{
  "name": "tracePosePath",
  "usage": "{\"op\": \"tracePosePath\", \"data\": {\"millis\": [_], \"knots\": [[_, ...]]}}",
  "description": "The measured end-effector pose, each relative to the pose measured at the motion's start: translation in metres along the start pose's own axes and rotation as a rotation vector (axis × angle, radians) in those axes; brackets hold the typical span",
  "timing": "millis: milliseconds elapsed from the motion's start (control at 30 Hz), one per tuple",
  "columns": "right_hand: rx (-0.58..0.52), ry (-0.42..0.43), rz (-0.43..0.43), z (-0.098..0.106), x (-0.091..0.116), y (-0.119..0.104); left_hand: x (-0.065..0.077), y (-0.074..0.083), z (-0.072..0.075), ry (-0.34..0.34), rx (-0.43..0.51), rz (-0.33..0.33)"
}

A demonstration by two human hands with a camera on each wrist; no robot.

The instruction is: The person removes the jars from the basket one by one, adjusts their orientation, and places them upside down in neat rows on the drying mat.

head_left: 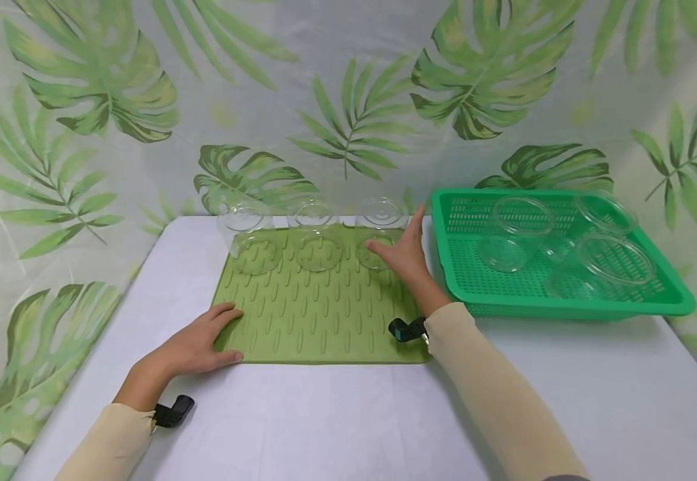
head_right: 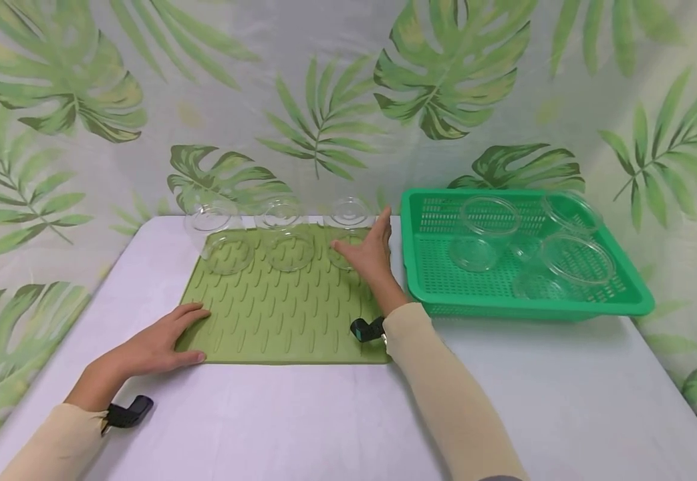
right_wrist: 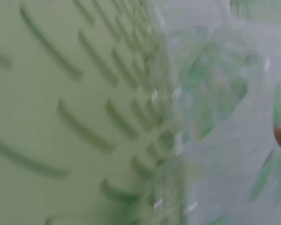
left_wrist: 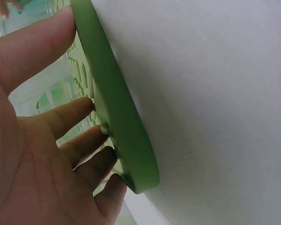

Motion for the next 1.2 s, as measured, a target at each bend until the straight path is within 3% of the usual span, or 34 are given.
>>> {"op": "tracePosePath", "data": {"millis": [167, 367, 533, 700, 867, 1200], "knots": [[-0.054, 0.068, 0.147, 0.009, 0.04, -0.038, 0.001, 0.0, 0.001, 0.005, -0.003, -0.001], [0.002, 0.013, 0.342, 0.018, 0.089, -0.079, 0.001, -0.001, 0.001, 0.01, -0.001, 0.006], [0.114, -0.051, 0.475, 0.041, 0.114, -0.09, -0.001, -0.001, -0.001, 0.005, 0.006, -0.002], [0.229, -0.005, 0.567, 0.078, 0.126, -0.095, -0.001, -0.001, -0.001, -0.011, 0.012, 0.01], [0.289, 0.001, 0.555, 0.111, 0.121, -0.097, 0.0, -0.001, 0.004, -0.009, 0.014, 0.017], [0.384, 0.014, 0.382, 0.164, 0.092, -0.079, -0.002, -0.003, 0.001, -0.016, 0.028, 0.018]]}}
Point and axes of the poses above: each hand's wrist, its own x-axis away from the middle knuckle, its own z-axis out of the back of the hand, y = z × x, the point moved 9 cm from there along -x, towards the middle knuckle, and after that the axes turned 14 degrees about -z, right-handed, at the moved point
